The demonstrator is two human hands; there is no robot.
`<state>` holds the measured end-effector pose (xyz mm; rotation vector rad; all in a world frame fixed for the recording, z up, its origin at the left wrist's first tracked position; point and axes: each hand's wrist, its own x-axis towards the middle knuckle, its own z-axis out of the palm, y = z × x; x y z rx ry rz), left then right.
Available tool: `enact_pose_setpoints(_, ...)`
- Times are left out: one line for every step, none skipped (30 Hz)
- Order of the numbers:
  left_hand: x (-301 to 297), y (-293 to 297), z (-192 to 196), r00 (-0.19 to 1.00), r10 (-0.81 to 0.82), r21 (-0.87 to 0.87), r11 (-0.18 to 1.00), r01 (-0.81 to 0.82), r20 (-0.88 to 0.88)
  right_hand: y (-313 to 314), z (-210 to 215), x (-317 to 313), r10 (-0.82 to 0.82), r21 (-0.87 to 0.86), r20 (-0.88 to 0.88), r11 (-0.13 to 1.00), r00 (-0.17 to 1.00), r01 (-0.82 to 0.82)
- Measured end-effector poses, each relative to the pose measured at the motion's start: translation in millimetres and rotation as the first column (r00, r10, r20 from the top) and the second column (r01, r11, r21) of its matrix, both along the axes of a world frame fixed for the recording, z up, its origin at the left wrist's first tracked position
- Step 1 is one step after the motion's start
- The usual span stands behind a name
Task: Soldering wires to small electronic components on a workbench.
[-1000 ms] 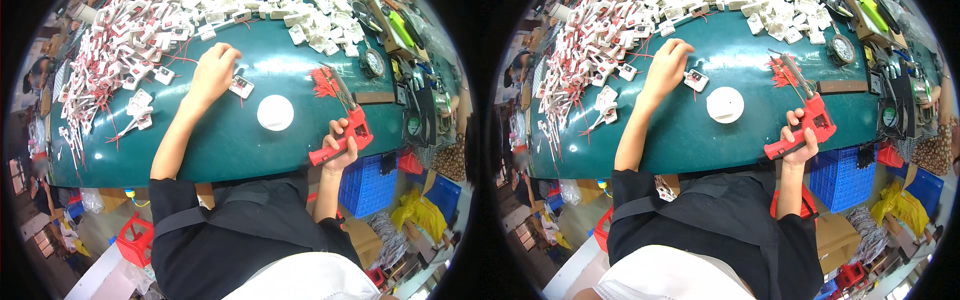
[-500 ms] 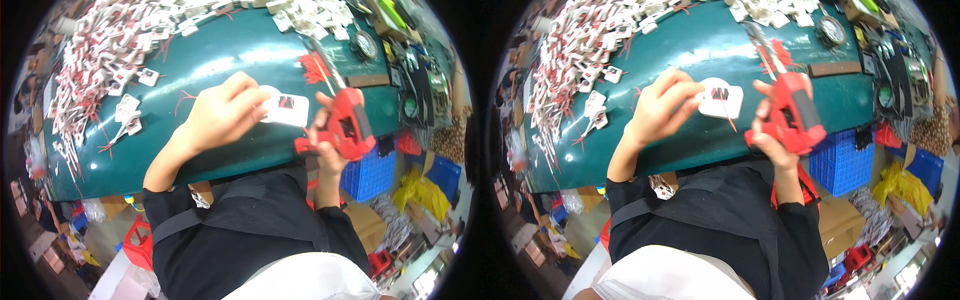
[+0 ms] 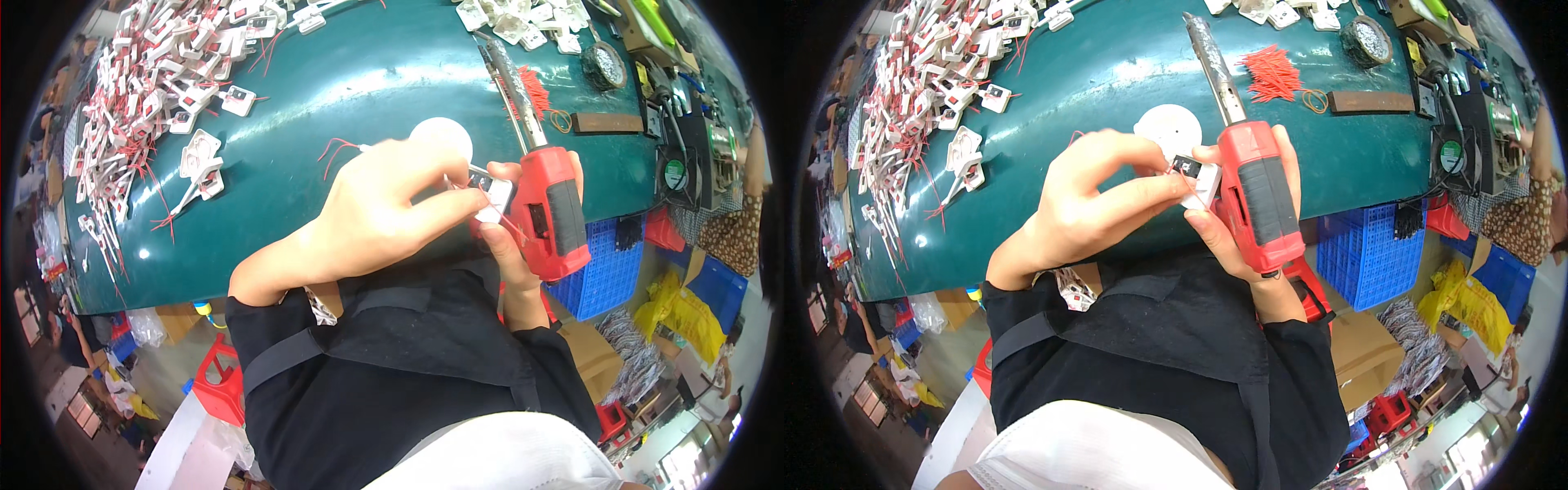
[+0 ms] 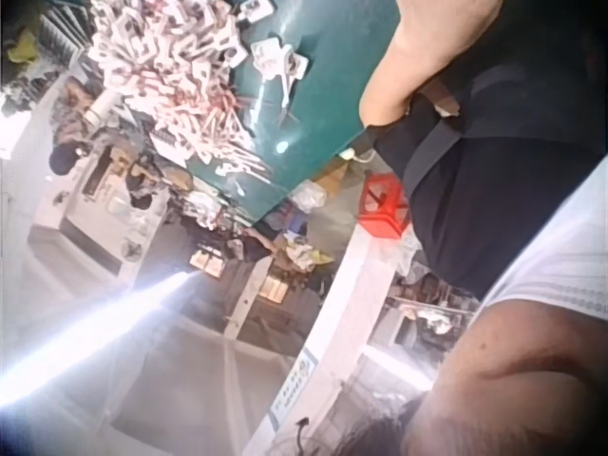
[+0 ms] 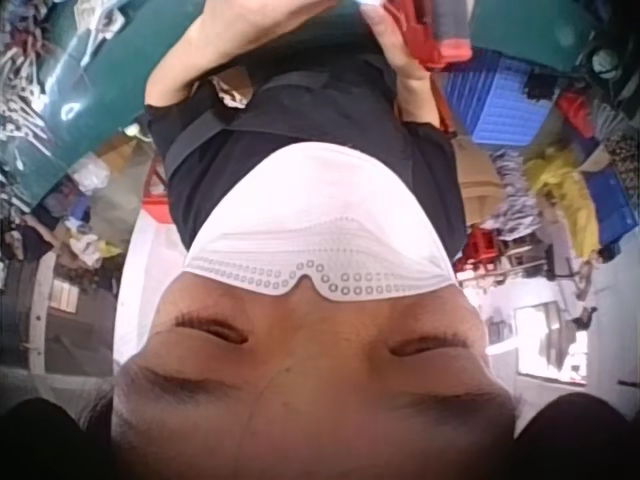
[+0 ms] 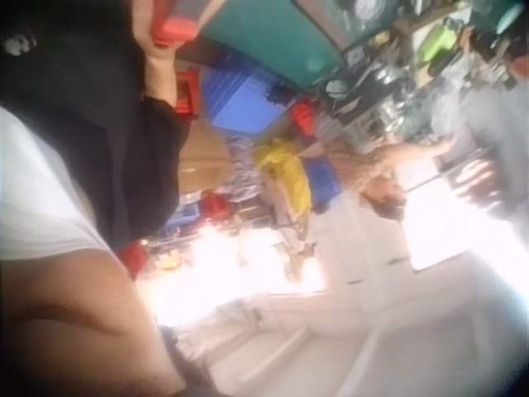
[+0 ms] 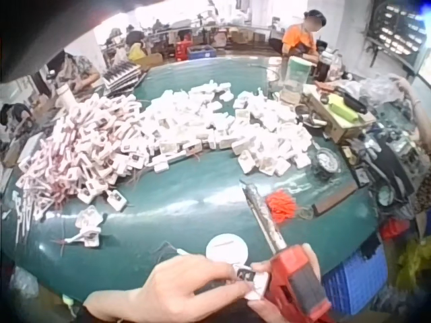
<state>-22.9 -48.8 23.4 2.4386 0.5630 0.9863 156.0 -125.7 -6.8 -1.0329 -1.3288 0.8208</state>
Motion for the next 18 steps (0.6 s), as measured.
enact_pose_setpoints(-2,-1,0,0.999,-0.014,0.019,1.000,0.015,-0.048,-1,0,-1,0.003,0.004,0.029,1.000,1.000,-0.003)
enact_pose_setpoints(-3,0,2,0.999,-0.011,0.017,1.000,0.012,-0.048,-1,0,-2,0.007,0.002,0.030,1.000,1.000,-0.007)
enact_pose_setpoints(-4,2,6,0.994,-0.025,0.024,0.999,0.028,-0.111,-2,-1,-3,0.014,0.010,0.019,1.000,1.000,-0.014)
enact_pose_setpoints(-5,4,10,0.984,-0.039,0.031,0.999,0.045,-0.172,-2,-1,-4,0.021,0.019,0.009,1.000,1.000,-0.021)
enact_pose_setpoints(-4,3,13,0.985,-0.038,0.029,0.999,0.043,-0.169,-2,-1,-4,0.023,0.017,0.011,1.000,1.000,-0.023)
enact_pose_setpoints(-3,2,16,0.975,-0.030,0.080,0.996,0.049,-0.221,-2,-2,-5,0.009,0.014,0.023,1.000,1.000,-0.010)
enact_pose_setpoints(-3,1,19,0.962,-0.017,0.135,0.989,0.056,-0.274,-3,-2,-6,-0.003,0.015,0.032,1.000,0.999,0.003)
enact_pose_setpoints(-1,0,17,0.962,-0.015,0.137,0.989,0.054,-0.274,-3,-2,-6,-0.001,0.017,0.032,1.000,0.999,0.001)
enact_pose_setpoints(1,0,12,0.971,0.009,0.242,0.969,0.050,-0.240,-4,-2,-6,-0.017,0.022,0.043,1.000,0.999,0.016)
enact_pose_setpoints(1,2,9,0.978,0.031,0.342,0.939,0.042,-0.204,-3,-2,-6,-0.031,0.024,0.052,0.999,0.998,0.029)
enact_pose_setpoints(1,3,9,0.978,0.033,0.341,0.939,0.041,-0.206,-2,-2,-6,-0.028,0.024,0.050,0.999,0.998,0.027)
enact_pose_setpoints(0,5,10,0.976,0.014,0.375,0.924,0.071,-0.219,-1,-2,-6,-0.021,0.035,0.057,0.999,0.998,0.019)
enact_pose_setpoints(-1,8,9,0.973,-0.008,0.406,0.908,0.104,-0.230,-1,-2,-6,-0.017,0.045,0.067,0.999,0.998,0.014)
enact_pose_setpoints(-1,12,6,0.973,-0.009,0.407,0.907,0.105,-0.230,-1,-2,-6,-0.018,0.045,0.068,0.999,0.998,0.015)
enact_pose_setpoints(0,16,2,0.986,-0.047,0.403,0.909,0.108,-0.159,-3,-1,-8,-0.023,0.024,0.025,0.999,0.999,0.022)
enact_pose_setpoints(0,18,-2,0.993,-0.085,0.400,0.909,0.113,-0.088,-4,0,-9,-0.030,0.004,-0.018,1.000,0.999,0.030)
enact_pose_setpoints(0,17,-7,0.992,-0.088,0.402,0.908,0.116,-0.088,-3,0,-7,-0.033,0.006,-0.018,0.999,0.999,0.033)
enact_pose_setpoints(1,15,-13,0.996,-0.067,0.275,0.960,0.047,0.061,-3,2,-5,-0.046,-0.006,-0.016,0.999,0.999,0.046)
